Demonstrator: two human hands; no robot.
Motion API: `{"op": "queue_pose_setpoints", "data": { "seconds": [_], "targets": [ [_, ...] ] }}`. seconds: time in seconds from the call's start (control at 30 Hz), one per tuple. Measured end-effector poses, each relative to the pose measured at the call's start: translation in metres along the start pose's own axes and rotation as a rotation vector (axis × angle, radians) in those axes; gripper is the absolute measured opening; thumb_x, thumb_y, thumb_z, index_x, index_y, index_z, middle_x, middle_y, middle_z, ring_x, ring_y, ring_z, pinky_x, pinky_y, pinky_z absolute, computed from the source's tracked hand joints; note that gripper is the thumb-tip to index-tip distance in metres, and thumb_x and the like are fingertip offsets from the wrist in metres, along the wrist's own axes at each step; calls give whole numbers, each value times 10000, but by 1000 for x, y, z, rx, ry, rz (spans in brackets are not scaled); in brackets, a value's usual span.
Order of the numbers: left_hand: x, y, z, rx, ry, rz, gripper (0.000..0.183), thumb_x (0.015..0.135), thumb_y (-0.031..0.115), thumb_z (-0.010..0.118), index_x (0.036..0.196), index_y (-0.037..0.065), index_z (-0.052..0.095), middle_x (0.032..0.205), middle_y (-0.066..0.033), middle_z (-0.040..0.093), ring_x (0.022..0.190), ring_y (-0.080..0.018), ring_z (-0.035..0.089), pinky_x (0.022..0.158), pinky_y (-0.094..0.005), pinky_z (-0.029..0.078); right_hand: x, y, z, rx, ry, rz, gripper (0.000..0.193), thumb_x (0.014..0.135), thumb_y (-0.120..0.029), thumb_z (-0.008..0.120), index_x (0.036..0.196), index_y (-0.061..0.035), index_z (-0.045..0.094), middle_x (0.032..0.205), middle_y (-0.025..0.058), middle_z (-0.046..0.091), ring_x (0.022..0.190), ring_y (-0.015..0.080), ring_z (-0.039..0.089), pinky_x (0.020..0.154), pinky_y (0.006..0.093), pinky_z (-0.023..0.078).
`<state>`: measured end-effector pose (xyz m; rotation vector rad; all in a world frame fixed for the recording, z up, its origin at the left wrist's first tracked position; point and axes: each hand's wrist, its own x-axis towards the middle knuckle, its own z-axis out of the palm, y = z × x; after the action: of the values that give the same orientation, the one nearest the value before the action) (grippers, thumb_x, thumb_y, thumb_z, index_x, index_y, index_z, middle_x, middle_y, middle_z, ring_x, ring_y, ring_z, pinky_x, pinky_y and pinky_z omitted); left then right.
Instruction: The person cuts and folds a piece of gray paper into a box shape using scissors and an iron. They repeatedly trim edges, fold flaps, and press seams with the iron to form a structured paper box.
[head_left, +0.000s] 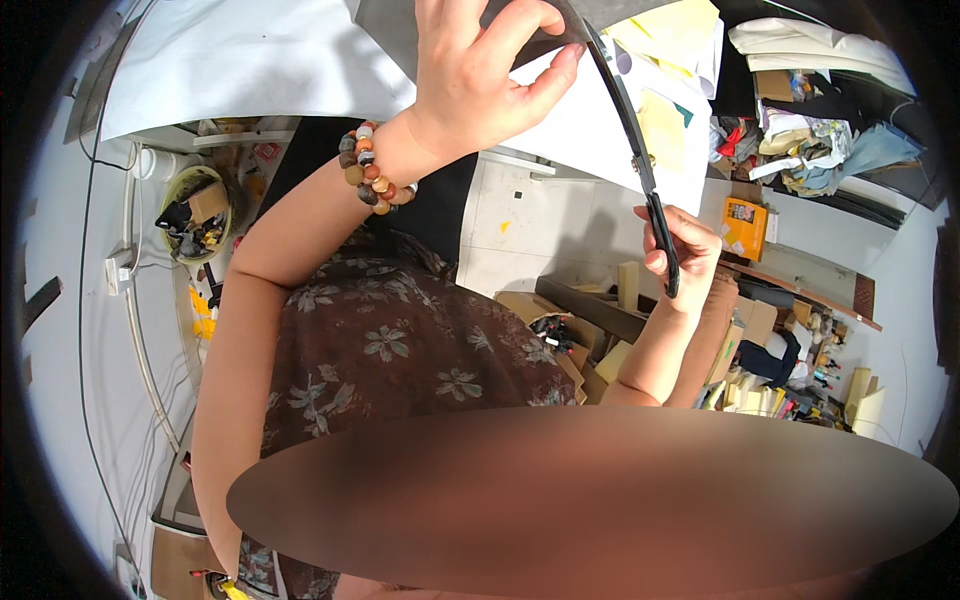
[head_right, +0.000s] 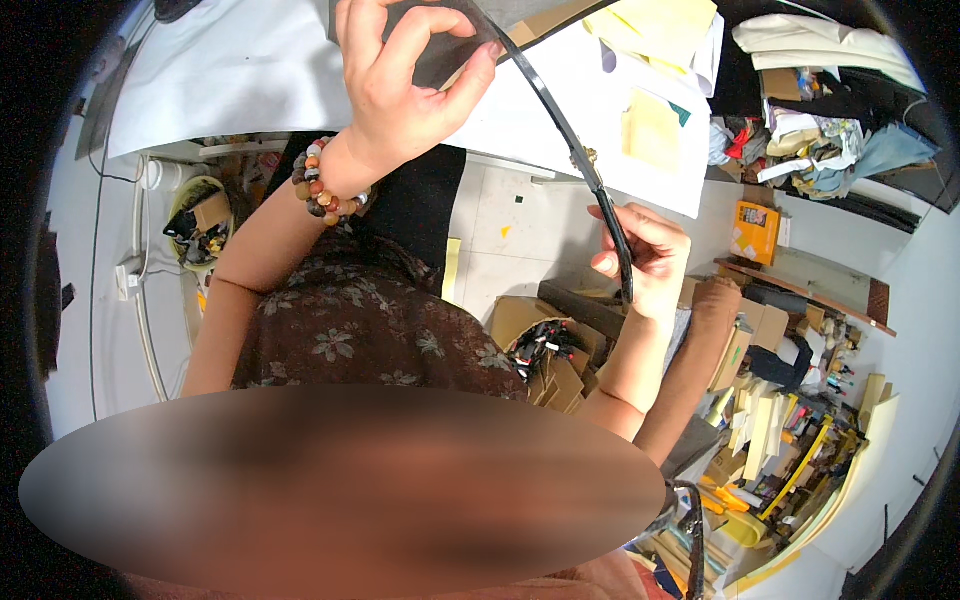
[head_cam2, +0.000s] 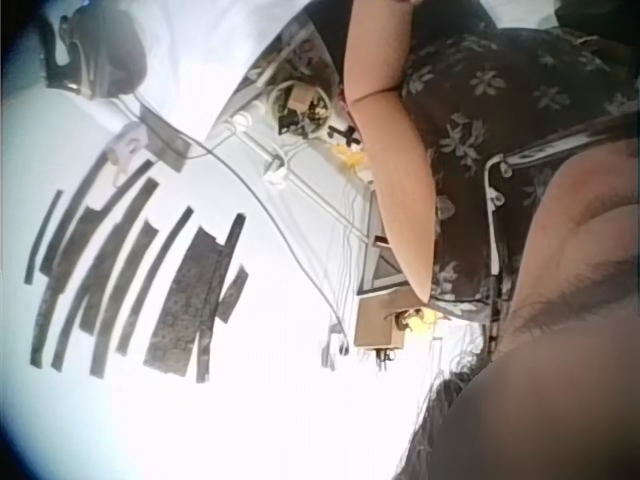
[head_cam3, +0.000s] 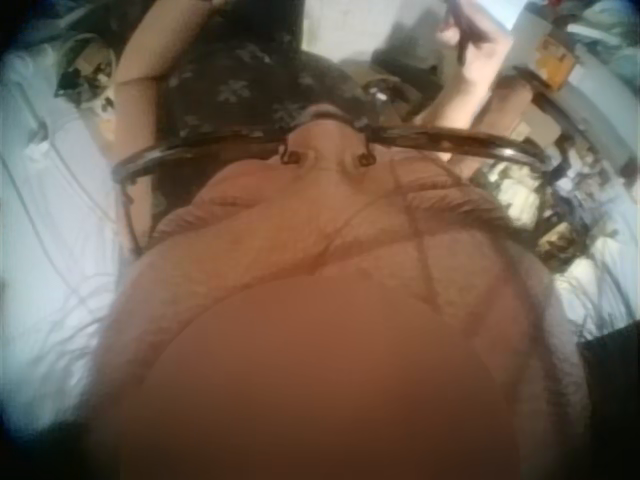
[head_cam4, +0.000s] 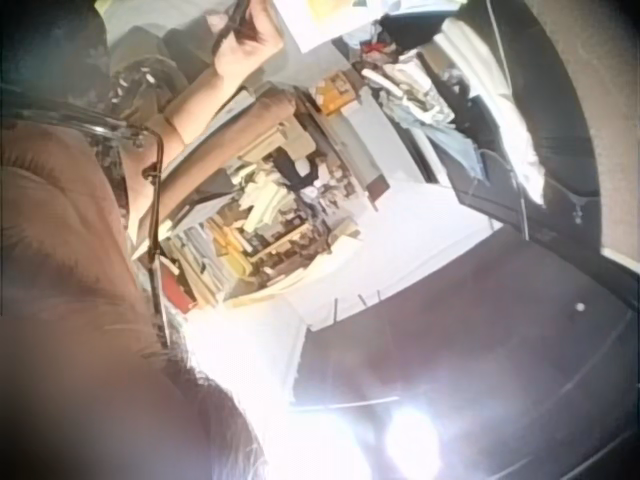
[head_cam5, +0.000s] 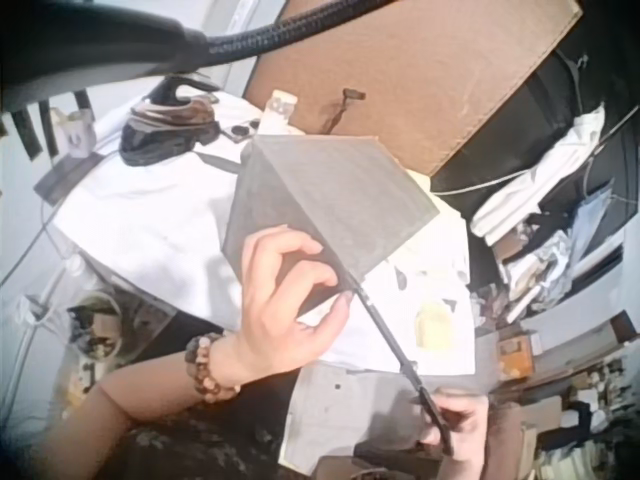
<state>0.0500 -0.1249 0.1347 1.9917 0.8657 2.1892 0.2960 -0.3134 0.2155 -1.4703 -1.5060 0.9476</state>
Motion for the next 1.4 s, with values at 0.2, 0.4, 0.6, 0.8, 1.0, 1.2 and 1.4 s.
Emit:
{"op": "queue_pose_setpoints", "data": {
  "seconds": [0.2, 0.4, 0.6, 0.8, 1.0, 1.2, 1.4],
  "targets": [
    [-1, -1, 2, -5, 1, -10, 259, 661, 43, 788, 849, 63, 612, 1067, -154, 538, 1040, -367, 514, 904, -460, 434, 1, -7, 0, -5, -21, 14, 571, 696, -198, 924, 1140, 87, 704, 715, -3, 543, 605, 57, 466, 563, 200, 410],
    [1, 3, 0, 24, -25, 1, 259, 659, 47, 794, 841, 64, 610, 1063, -154, 536, 1040, -363, 514, 912, -461, 432, 1, -6, 0, -1, -26, 10, 537, 709, -168, 914, 1140, 77, 708, 723, -10, 538, 608, 54, 453, 584, 204, 436],
    [5, 7, -1, -11, -65, -114, 257, 657, 54, 801, 832, 69, 615, 1064, -157, 536, 1038, -365, 513, 919, -468, 432, 1, -8, 0, -24, -28, 35, 517, 716, -150, 908, 1139, 72, 712, 722, -14, 533, 607, 42, 436, 537, 193, 379],
    [-3, -5, -7, -136, -29, -73, 329, 667, 76, 793, 937, 44, 609, 1091, -174, 539, 1042, -361, 519, 914, -446, 431, -4, -5, -8, -136, -9, 129, 497, 713, -141, 913, 1113, 81, 718, 715, -11, 554, 597, 40, 471, 535, 189, 371],
    [7, -111, -47, -90, -134, -230, 786, 800, 98, 760, 1435, -51, 320, 1387, -174, 401, 1360, -293, 369, 1140, -456, 325, 1, 32, 16, 301, 287, -177, 606, 698, -339, 937, 1045, 75, 662, 696, -13, 519, 568, 56, 455, 510, 198, 345],
    [41, -215, -46, -773, -882, -758, 477, 881, 160, 781, 1292, 15, 587, 1250, -32, 661, 1161, -154, 596, 1048, -338, 438, 88, 57, 76, 442, 245, -343, 317, 901, -225, 643, 1084, 5, 524, 1019, 203, 682, 660, 128, 551, 575, 245, 409],
    [42, -172, -30, -743, -771, -675, 415, 813, 101, 831, 1177, 5, 657, 1081, -64, 721, 960, -140, 667, 883, -303, 544, 144, 28, 106, 515, 304, -402, 438, 893, -267, 729, 1183, -17, 517, 1043, 108, 638, 670, 94, 519, 621, 240, 442]
  ]
}}
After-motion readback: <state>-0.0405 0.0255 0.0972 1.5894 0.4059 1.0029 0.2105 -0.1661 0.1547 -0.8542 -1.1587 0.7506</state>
